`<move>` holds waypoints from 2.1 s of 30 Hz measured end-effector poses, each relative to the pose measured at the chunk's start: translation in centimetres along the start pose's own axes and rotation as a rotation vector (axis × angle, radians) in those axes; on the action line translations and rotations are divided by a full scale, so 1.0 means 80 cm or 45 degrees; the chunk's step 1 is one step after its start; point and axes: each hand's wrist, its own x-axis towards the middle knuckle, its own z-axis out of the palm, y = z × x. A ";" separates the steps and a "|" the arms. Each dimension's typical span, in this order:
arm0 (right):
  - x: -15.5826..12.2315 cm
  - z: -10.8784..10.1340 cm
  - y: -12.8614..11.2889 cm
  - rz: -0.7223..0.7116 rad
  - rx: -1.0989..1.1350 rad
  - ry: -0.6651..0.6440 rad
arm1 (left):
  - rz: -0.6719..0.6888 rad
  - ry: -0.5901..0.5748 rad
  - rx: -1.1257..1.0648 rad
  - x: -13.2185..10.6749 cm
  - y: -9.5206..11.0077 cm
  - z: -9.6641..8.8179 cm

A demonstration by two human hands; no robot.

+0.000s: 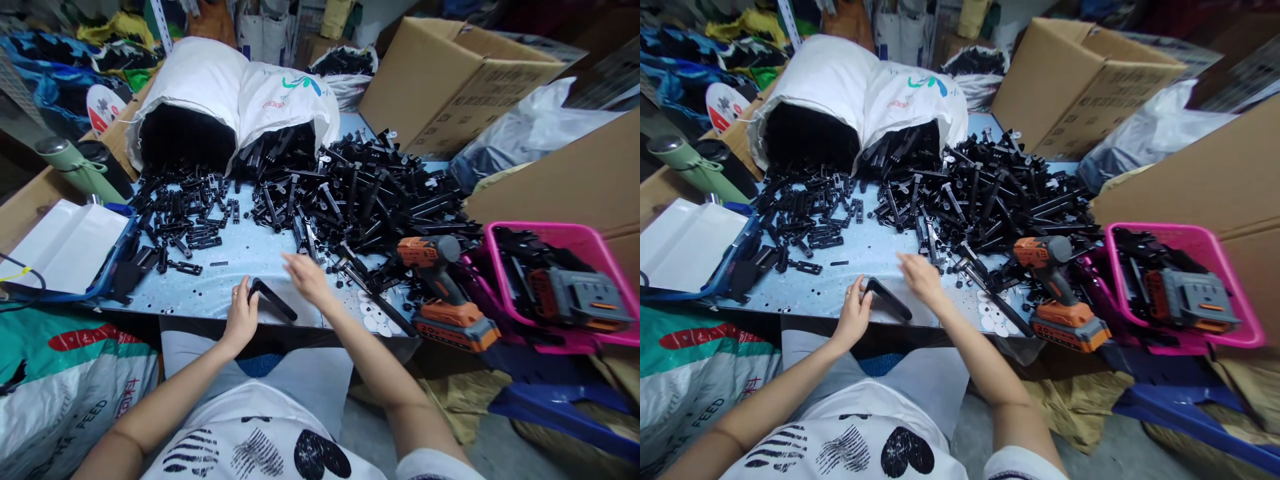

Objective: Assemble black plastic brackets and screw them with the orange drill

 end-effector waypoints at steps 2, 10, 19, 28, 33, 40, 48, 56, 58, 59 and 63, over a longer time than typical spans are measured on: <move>0.025 -0.023 0.034 0.066 -0.417 0.000 | 0.152 -0.122 0.295 0.001 -0.006 0.001; 0.063 -0.058 0.100 -0.704 -0.835 -0.502 | 0.652 -0.699 0.759 0.055 -0.012 0.004; 0.007 -0.078 0.035 -0.715 -0.662 -0.441 | 0.499 -0.675 0.727 0.050 -0.019 0.012; -0.082 -0.032 0.012 -0.436 -0.540 -0.737 | 0.529 -0.820 0.564 0.066 -0.006 0.027; -0.088 -0.023 0.006 -0.239 -0.518 -0.742 | 0.503 -0.833 0.555 0.066 0.005 0.026; -0.085 -0.043 -0.020 -0.246 -0.625 -0.589 | 0.553 -0.685 0.463 0.052 -0.006 0.021; -0.070 -0.058 -0.034 -0.286 -0.709 -0.545 | 0.571 -0.532 0.312 0.048 -0.016 0.024; -0.099 -0.024 0.014 -0.293 -0.538 -0.361 | 0.524 -0.793 0.400 0.081 -0.005 0.040; -0.112 -0.015 0.024 -0.270 -0.466 -0.285 | 0.388 -0.655 0.416 0.136 -0.011 0.040; -0.118 -0.012 0.026 -0.254 -0.430 -0.259 | 0.262 -0.506 0.467 0.168 -0.017 0.038; -0.124 -0.004 0.033 -0.042 -0.326 -0.162 | -0.013 -0.210 0.768 0.285 -0.052 0.027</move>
